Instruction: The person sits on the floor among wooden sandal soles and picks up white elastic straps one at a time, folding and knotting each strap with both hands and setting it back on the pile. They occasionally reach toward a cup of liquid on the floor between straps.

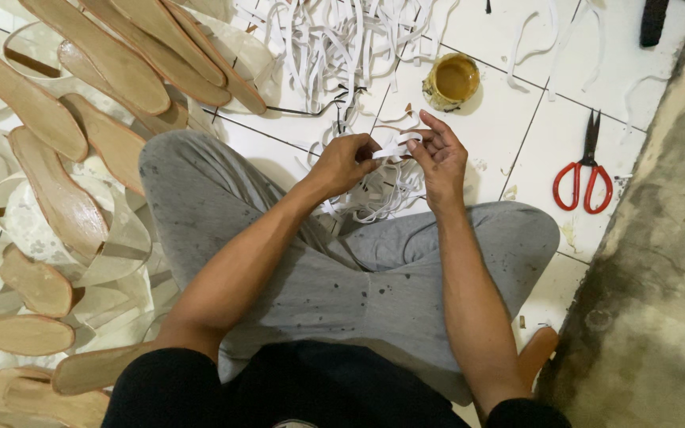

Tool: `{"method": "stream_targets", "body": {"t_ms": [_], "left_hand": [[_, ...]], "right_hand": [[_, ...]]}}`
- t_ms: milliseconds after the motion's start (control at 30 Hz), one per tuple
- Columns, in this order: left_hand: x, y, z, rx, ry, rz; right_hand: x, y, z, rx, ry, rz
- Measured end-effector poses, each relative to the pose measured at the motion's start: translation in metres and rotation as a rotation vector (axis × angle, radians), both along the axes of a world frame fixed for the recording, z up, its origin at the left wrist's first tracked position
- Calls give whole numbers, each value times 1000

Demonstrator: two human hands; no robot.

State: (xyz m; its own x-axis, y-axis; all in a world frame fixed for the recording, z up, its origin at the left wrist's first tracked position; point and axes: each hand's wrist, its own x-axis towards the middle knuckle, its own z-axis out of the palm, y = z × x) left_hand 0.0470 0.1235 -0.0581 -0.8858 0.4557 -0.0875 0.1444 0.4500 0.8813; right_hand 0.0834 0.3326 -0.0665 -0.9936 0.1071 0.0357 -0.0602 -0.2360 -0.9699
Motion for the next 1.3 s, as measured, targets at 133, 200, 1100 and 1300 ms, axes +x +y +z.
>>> {"method": "stream_targets", "body": {"t_ms": [133,200,1100,1300], "left_hand": [[0,0,0,-14,9,-7],[0,1,0,-8,13,-7],[13,3,-9,-74,80,-71],[15,3,-10,-93,85,-62]], "right_hand": [[0,1,0,1,3,3],[0,1,0,1,-10,-3],[10,7,-10,19,-50,6],[10,7,-11,40,-52,1]]}}
